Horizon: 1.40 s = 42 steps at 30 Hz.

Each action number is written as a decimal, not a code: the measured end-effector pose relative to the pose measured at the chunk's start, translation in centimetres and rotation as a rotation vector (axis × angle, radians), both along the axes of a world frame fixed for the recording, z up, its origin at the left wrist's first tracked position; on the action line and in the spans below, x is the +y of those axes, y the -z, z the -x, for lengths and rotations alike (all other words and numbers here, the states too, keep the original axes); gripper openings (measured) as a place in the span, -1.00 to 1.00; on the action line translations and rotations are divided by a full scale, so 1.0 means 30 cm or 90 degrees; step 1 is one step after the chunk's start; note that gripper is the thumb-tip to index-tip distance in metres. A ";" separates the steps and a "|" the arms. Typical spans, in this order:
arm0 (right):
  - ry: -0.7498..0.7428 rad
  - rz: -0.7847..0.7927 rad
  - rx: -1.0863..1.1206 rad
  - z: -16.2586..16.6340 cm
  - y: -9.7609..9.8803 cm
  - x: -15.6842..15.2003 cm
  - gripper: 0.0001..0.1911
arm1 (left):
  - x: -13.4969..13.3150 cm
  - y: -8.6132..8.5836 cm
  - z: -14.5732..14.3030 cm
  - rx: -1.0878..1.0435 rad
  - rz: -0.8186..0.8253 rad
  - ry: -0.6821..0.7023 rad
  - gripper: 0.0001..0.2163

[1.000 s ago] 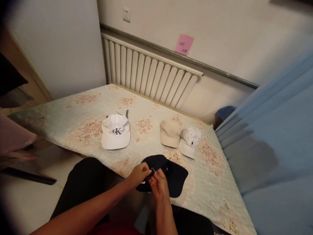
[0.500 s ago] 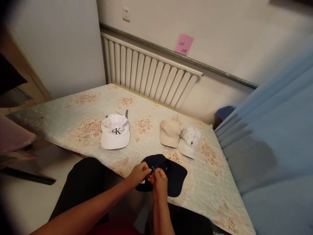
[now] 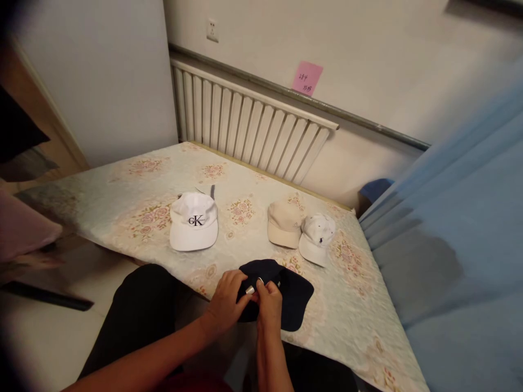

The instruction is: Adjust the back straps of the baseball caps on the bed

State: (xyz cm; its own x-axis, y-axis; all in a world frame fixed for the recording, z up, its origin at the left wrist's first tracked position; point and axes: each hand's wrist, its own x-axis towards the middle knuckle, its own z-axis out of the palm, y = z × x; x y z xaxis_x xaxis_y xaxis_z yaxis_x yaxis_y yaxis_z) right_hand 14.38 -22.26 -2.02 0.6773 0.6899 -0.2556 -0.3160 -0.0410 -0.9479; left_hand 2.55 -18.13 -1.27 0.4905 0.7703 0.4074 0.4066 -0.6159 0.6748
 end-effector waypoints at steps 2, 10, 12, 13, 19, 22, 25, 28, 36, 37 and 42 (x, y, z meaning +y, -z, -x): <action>0.000 -0.004 0.014 0.005 -0.008 0.005 -0.64 | -0.011 0.004 0.007 0.045 -0.059 0.016 -0.64; 0.003 -0.026 0.084 0.047 -0.067 0.023 -0.61 | 0.009 -0.018 -0.028 0.220 -0.082 -0.020 -0.52; 0.005 -0.028 0.099 0.055 -0.077 0.025 -0.62 | 0.018 -0.026 -0.039 0.248 -0.091 -0.020 -0.53; 0.005 -0.028 0.106 0.059 -0.080 0.027 -0.62 | 0.022 -0.028 -0.044 0.260 -0.097 -0.024 -0.53; 0.004 -0.028 0.139 0.072 -0.093 0.041 -0.62 | 0.038 -0.031 -0.069 0.319 -0.158 -0.045 -0.57; 0.007 -0.030 0.151 0.072 -0.094 0.047 -0.61 | 0.041 -0.034 -0.077 0.338 -0.163 -0.042 -0.58; 0.011 -0.028 0.164 0.069 -0.082 0.054 -0.62 | 0.045 -0.044 -0.078 0.340 -0.159 -0.031 -0.59; 0.020 -0.026 0.175 0.063 -0.058 0.066 -0.65 | 0.049 -0.056 -0.078 0.332 -0.151 -0.020 -0.60; 0.035 -0.030 0.181 0.051 -0.022 0.093 -0.67 | 0.057 -0.021 -0.091 0.341 -0.172 -0.035 -0.60; 0.035 -0.030 0.181 0.051 -0.022 0.092 -0.67 | 0.058 -0.015 -0.091 0.345 -0.179 -0.037 -0.59; 0.024 -0.020 0.183 0.056 -0.021 0.084 -0.64 | 0.062 -0.009 -0.082 0.342 -0.187 -0.028 -0.59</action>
State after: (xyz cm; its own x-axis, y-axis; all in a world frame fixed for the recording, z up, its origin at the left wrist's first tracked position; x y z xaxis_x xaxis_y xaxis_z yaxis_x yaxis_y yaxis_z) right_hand 12.71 -19.73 -1.39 0.6057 0.6759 -0.4199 -0.5732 0.0045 -0.8194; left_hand 5.00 -16.27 -1.00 0.6560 0.6882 0.3100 0.6727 -0.7193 0.1734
